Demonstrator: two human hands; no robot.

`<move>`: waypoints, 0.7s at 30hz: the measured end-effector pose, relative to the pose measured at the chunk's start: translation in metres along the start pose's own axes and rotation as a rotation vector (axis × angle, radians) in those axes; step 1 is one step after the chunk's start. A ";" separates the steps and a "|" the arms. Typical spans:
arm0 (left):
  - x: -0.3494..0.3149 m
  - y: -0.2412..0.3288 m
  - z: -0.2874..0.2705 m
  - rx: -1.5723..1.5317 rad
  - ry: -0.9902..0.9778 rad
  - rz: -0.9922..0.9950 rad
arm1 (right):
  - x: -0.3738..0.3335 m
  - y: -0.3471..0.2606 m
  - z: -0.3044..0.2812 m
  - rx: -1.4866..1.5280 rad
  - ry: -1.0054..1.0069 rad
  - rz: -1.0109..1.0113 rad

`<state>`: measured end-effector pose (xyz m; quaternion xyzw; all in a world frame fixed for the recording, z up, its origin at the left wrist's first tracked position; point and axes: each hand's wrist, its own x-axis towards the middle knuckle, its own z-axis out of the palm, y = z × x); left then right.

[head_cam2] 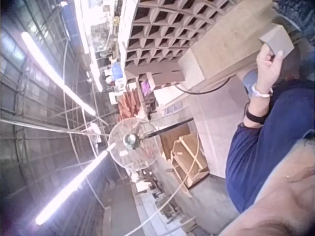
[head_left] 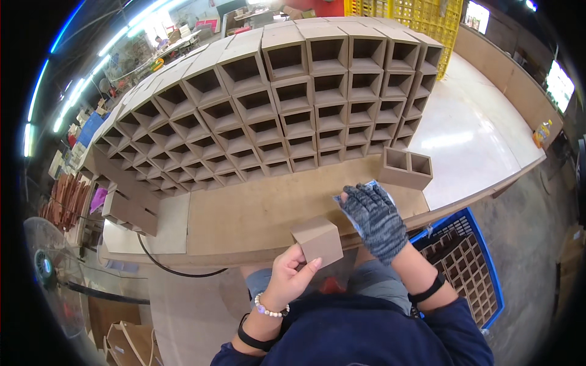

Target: Manually sanding the edges of small wooden cube blocks using a piece of sandpaper.

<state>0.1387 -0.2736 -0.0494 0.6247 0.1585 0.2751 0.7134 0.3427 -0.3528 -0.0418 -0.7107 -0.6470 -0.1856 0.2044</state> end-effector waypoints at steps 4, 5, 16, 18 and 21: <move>0.006 -0.020 -0.004 0.264 0.050 0.151 | 0.006 -0.038 -0.027 0.234 0.069 -0.128; 0.008 -0.021 -0.003 0.312 0.067 0.193 | 0.000 -0.039 -0.016 0.227 0.088 -0.148; 0.015 -0.051 0.010 0.634 0.186 0.312 | 0.001 -0.055 0.016 0.099 0.048 -0.064; 0.018 -0.047 0.017 0.717 0.241 0.407 | 0.009 -0.037 0.022 0.057 -0.020 -0.011; 0.017 -0.043 0.020 0.806 0.226 0.422 | 0.009 -0.027 0.028 -0.049 -0.001 0.097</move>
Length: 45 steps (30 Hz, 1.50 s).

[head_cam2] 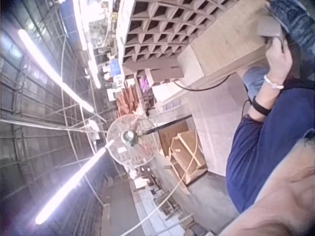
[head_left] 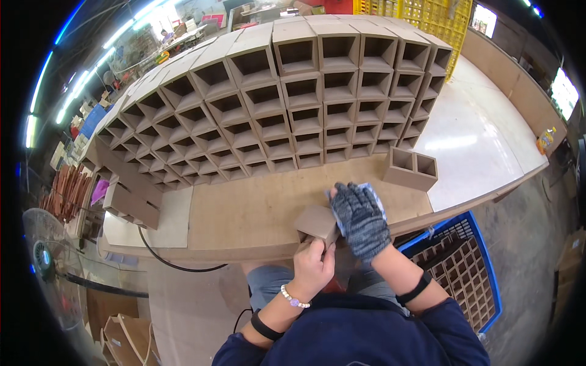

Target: Manually sanding the edges of small wooden cube blocks using a piece of sandpaper.

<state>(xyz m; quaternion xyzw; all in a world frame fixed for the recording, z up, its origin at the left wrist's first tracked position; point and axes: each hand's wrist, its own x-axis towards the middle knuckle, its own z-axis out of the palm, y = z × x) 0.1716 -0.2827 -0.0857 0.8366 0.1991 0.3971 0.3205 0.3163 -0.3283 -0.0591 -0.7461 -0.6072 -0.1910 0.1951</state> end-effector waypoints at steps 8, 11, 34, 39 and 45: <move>-0.007 -0.001 -0.005 -0.391 -0.063 -0.262 | -0.016 0.023 0.021 -0.033 -0.112 0.035; -0.002 -0.001 -0.019 -0.851 -0.001 -0.491 | -0.018 0.037 0.010 -0.017 -0.095 0.044; 0.009 0.009 -0.050 -1.245 -0.052 -0.677 | 0.002 0.015 -0.036 0.200 0.023 -0.222; 0.006 -0.017 -0.047 -1.424 -0.152 -0.657 | -0.025 -0.026 -0.063 0.310 -0.024 -0.433; 0.007 0.011 -0.049 -1.340 -0.136 -0.692 | 0.009 0.013 -0.038 0.008 -0.144 -0.212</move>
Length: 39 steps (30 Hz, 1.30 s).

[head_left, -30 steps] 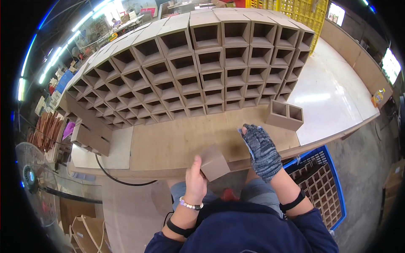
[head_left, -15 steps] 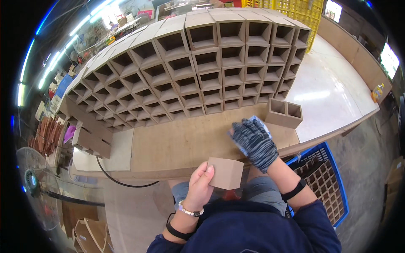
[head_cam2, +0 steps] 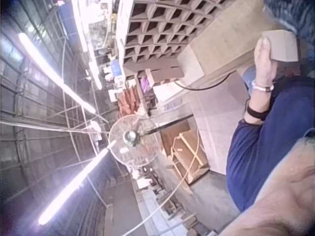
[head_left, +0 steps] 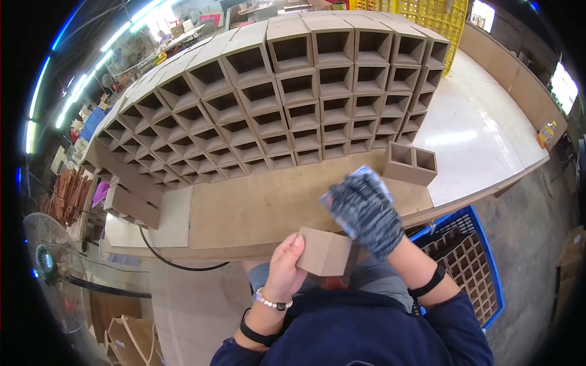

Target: Manually sanding the edges of small wooden cube blocks using a piece of sandpaper.

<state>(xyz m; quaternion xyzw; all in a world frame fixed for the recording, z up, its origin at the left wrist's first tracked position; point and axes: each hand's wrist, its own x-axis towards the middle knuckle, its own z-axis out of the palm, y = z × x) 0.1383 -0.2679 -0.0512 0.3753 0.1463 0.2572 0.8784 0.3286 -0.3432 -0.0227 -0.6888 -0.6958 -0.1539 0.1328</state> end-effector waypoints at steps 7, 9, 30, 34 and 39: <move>0.000 0.002 -0.002 0.154 -0.078 0.148 | -0.015 -0.001 -0.005 0.533 0.330 0.159; 0.001 -0.001 -0.008 0.160 -0.072 0.130 | -0.011 -0.018 -0.031 0.583 0.298 0.071; -0.001 -0.002 -0.008 -0.025 -0.080 0.159 | -0.001 -0.035 -0.028 0.441 0.195 0.018; -0.005 0.002 -0.006 -0.009 -0.087 0.198 | -0.017 -0.007 0.009 0.201 0.263 0.132; 0.000 -0.003 -0.013 -0.044 -0.082 0.185 | -0.010 -0.036 -0.035 0.417 0.284 -0.035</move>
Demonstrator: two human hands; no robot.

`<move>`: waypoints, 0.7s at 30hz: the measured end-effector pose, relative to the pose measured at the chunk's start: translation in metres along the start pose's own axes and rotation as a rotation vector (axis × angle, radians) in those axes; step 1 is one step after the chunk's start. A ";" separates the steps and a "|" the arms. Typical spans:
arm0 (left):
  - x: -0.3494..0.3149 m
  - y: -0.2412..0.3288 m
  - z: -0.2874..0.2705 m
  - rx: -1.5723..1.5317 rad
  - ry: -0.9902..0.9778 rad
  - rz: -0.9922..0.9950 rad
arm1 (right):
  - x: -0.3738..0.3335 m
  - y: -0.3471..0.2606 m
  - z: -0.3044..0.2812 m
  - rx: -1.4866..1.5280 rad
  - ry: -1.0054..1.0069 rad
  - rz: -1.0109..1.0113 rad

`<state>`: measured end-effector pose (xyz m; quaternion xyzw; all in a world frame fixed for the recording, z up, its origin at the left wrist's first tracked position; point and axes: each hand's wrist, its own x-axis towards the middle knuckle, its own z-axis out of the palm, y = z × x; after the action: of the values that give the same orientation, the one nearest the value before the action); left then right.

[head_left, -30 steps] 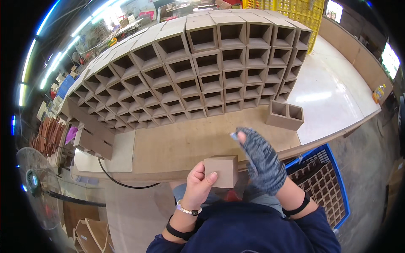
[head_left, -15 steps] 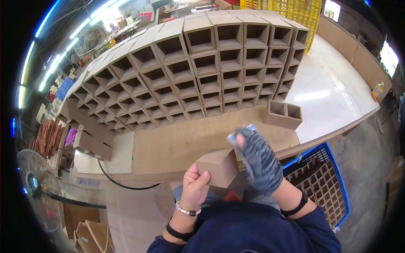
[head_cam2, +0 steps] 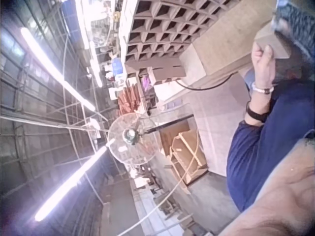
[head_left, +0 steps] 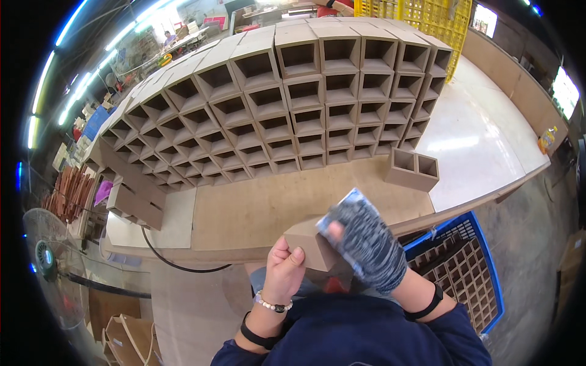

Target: Manually sanding the edges of small wooden cube blocks using a piece of sandpaper.

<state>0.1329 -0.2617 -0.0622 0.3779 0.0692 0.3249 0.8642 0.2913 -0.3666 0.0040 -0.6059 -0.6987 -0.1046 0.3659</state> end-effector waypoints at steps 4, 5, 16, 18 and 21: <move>-0.001 0.001 0.004 -0.008 0.014 -0.006 | 0.004 0.017 0.012 -0.090 -0.118 0.095; -0.002 0.002 0.006 0.002 0.018 0.006 | -0.002 0.026 0.018 -0.161 -0.090 0.104; -0.001 0.003 0.011 0.116 0.022 0.050 | 0.000 0.009 0.012 0.056 0.055 -0.041; -0.002 0.003 0.010 0.106 0.006 0.078 | -0.008 0.033 0.023 -0.210 -0.055 0.073; -0.005 0.007 0.011 0.184 -0.006 0.100 | -0.022 0.060 0.031 -0.212 -0.037 0.156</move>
<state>0.1298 -0.2678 -0.0499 0.4594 0.0772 0.3589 0.8088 0.3342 -0.3507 -0.0500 -0.6954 -0.6412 -0.1379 0.2938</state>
